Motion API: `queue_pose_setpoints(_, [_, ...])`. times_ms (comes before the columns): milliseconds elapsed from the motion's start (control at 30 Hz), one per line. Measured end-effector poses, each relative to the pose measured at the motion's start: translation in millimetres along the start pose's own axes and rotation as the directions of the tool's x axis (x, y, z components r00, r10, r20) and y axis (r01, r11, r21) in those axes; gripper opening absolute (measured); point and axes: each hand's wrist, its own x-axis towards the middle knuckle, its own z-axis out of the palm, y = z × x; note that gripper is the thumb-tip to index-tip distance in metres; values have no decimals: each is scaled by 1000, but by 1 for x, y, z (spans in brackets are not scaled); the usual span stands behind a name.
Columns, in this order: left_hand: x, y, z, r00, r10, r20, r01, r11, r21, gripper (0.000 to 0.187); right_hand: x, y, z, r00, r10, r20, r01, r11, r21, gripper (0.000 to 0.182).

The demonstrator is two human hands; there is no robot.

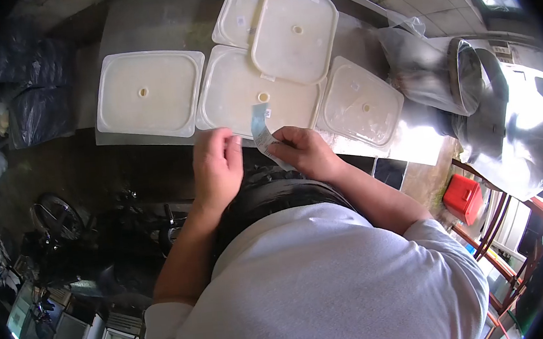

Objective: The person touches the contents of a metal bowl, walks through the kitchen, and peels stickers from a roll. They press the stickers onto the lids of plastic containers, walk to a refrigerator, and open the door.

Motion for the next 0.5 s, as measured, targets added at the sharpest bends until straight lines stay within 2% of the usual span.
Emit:
queue_pose_setpoints(67, [3,15,-2,987,129,100,-125,991,-48,15,-2,-4,4,994,-91,-52,83,985,-148,23])
queue_pose_setpoints(100, [3,19,-1,977,165,132,-159,986,-56,16,-2,-2,7,994,-94,-50,86,985,-149,23])
queue_pose_setpoints(167, [1,20,1,971,164,172,-153,985,-77,17,1,3,13,947,-320,-38,297,913,-281,21])
queue_pose_setpoints(200, [0,19,1,962,164,218,-144,984,-102,17,1,4,13,946,-321,-35,299,912,-281,21])
queue_pose_setpoints(267, [-2,18,0,965,154,214,-134,985,-105,15,0,6,15,922,-386,29,369,854,-366,21])
queue_pose_setpoints(367, [-4,14,0,973,113,201,-86,987,-134,12,0,9,14,896,-443,38,423,822,-382,18])
queue_pose_setpoints(500, [-4,12,-4,977,77,200,-35,978,-204,10,-1,1,13,901,-424,91,424,819,-388,15])
